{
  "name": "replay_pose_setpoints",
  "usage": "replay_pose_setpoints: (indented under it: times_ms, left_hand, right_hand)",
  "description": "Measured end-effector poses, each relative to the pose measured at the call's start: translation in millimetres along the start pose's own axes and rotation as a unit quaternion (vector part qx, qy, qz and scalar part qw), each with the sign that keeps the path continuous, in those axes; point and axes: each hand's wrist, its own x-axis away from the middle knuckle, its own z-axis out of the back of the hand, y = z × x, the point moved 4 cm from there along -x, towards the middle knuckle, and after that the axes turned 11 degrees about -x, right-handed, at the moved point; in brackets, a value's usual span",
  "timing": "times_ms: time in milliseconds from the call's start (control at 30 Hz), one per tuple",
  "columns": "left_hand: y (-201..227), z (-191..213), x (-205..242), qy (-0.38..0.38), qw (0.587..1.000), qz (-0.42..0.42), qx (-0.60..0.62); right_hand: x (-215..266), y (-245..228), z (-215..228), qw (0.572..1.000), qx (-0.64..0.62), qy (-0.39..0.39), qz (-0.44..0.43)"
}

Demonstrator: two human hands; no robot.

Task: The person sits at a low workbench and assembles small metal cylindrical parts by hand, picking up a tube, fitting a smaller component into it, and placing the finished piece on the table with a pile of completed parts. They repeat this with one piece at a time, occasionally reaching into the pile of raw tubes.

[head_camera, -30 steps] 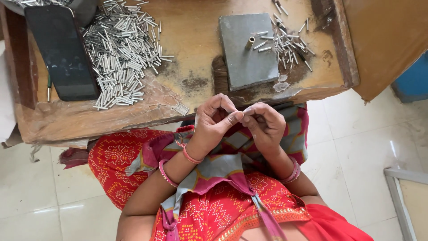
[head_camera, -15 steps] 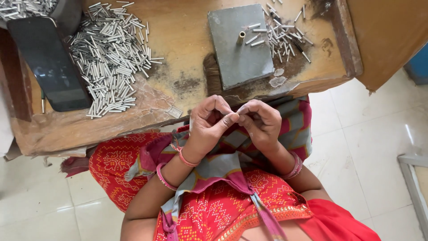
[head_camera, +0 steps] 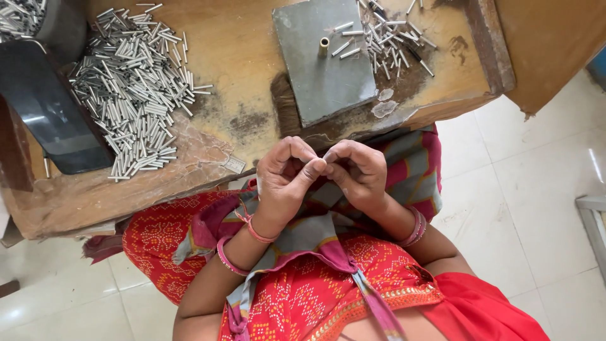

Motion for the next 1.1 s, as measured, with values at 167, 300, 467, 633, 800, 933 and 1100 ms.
replay_pose_setpoints:
  times_ms: [167, 300, 467, 633, 800, 933, 1100]
  left_hand:
    - [-2.9, -0.3, 1.4, -0.001, 1.000, 0.005, -0.020]
    - [-1.3, -0.2, 0.0, 0.001, 0.999, -0.006, -0.047]
    - [-4.5, 1.1, 0.2, 0.010, 0.998, -0.016, -0.057]
    - [-4.2, 3.8, -0.1, 0.015, 0.998, -0.020, -0.053]
    - [-4.5, 4.5, -1.1, 0.007, 0.996, -0.014, -0.086]
    - [-2.9, 3.8, -1.8, 0.012, 0.995, -0.025, -0.093]
    - [6.7, 1.6, -0.8, 0.010, 0.996, -0.061, -0.066]
  right_hand:
    - [-8.8, -19.9, -0.8, 0.998, 0.012, 0.014, 0.052]
    - [-16.9, -41.0, -3.3, 0.984, 0.131, 0.001, 0.120]
    - [-17.5, -48.9, -7.8, 0.977, 0.161, -0.004, 0.137]
    - [-15.7, -46.4, -12.6, 0.977, 0.167, 0.001, 0.133]
    - [-20.8, -52.7, -14.1, 0.978, 0.157, -0.008, 0.139]
    - [-23.0, -56.7, -17.1, 0.970, 0.177, -0.012, 0.169]
    - [-22.0, -58.4, -27.4, 0.953, 0.229, -0.010, 0.198]
